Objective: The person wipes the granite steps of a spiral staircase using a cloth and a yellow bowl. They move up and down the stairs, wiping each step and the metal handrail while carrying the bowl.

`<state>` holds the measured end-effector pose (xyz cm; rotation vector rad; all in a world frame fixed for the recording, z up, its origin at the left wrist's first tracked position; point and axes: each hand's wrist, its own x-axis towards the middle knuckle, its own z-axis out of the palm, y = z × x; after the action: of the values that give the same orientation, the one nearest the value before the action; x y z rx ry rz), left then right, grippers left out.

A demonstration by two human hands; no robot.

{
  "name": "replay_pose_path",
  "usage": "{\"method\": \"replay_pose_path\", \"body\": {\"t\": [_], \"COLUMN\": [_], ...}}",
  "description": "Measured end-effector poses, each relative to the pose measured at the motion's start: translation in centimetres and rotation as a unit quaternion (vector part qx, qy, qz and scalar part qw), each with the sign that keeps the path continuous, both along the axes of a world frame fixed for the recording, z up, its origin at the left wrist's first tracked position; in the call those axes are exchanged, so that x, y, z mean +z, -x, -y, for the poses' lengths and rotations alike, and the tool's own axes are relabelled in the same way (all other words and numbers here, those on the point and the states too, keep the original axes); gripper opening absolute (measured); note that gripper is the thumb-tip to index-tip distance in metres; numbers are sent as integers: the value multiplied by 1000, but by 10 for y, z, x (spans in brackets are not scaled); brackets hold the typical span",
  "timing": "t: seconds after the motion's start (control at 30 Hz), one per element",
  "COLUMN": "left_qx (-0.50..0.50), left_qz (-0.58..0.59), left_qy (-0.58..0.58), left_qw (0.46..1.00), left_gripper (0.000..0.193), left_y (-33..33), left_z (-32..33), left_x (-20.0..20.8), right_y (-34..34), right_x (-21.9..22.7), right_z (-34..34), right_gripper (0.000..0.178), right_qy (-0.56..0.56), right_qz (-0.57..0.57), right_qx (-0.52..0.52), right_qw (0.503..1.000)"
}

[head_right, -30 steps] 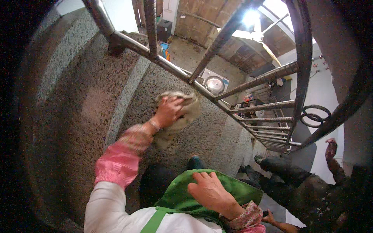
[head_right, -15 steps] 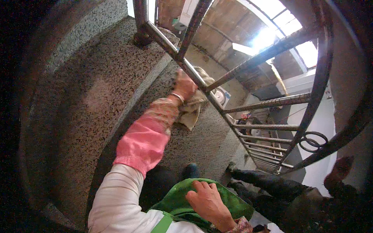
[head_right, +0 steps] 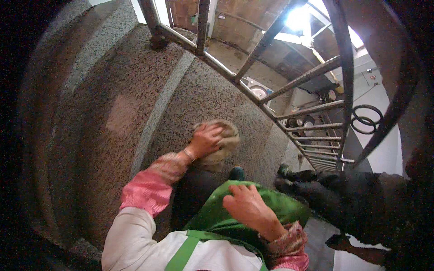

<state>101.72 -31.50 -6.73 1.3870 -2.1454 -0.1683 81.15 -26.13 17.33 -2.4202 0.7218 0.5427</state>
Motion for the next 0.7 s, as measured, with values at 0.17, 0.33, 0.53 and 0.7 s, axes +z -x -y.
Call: {"method": "replay_pose_path", "body": {"t": [0.17,0.33,0.53,0.7], "left_qx": [145,309,409,460], "left_qz": [12,81,4,48], "left_qy": [-102,-150,-214,-134], "left_qw": [984,936,887,876], "left_gripper": [30,32,36,34], "left_y": [-60,-81,-42,-33], "left_z": [-154,-307,-388,-388], "left_x": [4,0,-26,-34], "right_y": [14,18,-12,-40], "right_x": [11,8,11,34], "right_z": [-13,-47,-73,-68], "right_gripper": [19,16,10,9], "right_qy": [37,53,76,67], "right_qz": [22,-2,45,87], "right_qx": [-53,-74,22,67], "right_qw": [998,996,996,992]}}
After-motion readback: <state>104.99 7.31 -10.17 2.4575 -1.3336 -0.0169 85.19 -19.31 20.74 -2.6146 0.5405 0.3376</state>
